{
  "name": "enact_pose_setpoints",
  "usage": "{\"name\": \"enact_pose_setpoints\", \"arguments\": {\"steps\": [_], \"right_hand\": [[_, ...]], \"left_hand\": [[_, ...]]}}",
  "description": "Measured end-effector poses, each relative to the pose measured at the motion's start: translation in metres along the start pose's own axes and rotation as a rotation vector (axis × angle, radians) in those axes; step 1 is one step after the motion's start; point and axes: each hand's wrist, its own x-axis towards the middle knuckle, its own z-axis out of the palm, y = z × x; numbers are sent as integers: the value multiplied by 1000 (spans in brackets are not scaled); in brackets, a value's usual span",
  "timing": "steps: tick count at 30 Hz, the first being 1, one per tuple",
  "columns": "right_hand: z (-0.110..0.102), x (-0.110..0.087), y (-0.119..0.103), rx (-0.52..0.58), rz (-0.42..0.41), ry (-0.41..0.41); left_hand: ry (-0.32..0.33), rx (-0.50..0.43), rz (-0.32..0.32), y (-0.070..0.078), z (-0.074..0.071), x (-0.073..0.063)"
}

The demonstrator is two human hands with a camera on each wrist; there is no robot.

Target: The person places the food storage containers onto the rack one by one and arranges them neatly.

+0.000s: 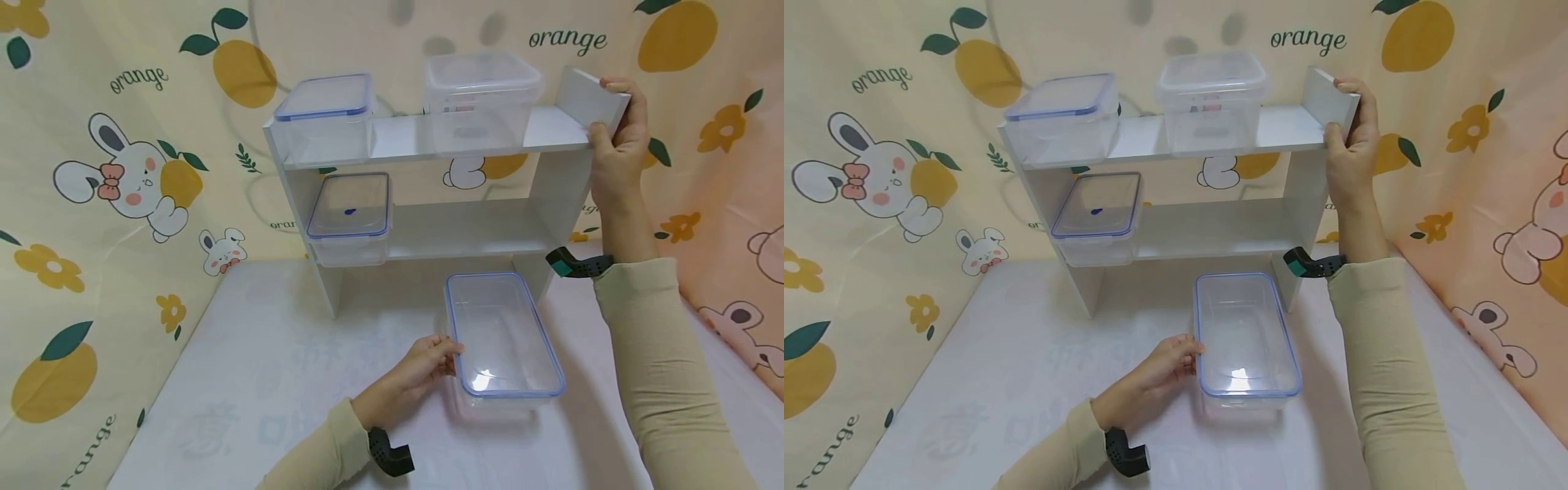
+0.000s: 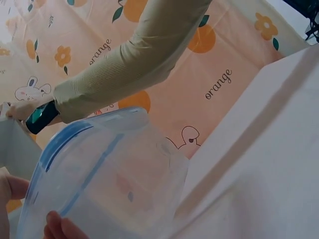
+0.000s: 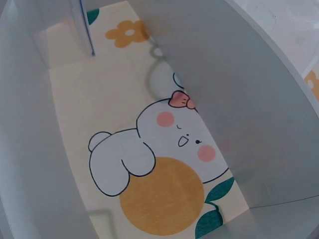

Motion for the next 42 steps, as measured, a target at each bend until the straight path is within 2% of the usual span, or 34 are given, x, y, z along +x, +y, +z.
{"name": "enact_pose_setpoints", "arguments": {"steps": [19, 29, 42], "right_hand": [[2, -1, -4, 19, 11, -1], [1, 0, -1, -6, -11, -5], [2, -2, -5, 0, 1, -7]], "left_hand": [[-26, 10, 2, 14, -10, -9], [-56, -36, 16, 32, -15, -19], [-48, 3, 5, 43, -16, -29]]}}
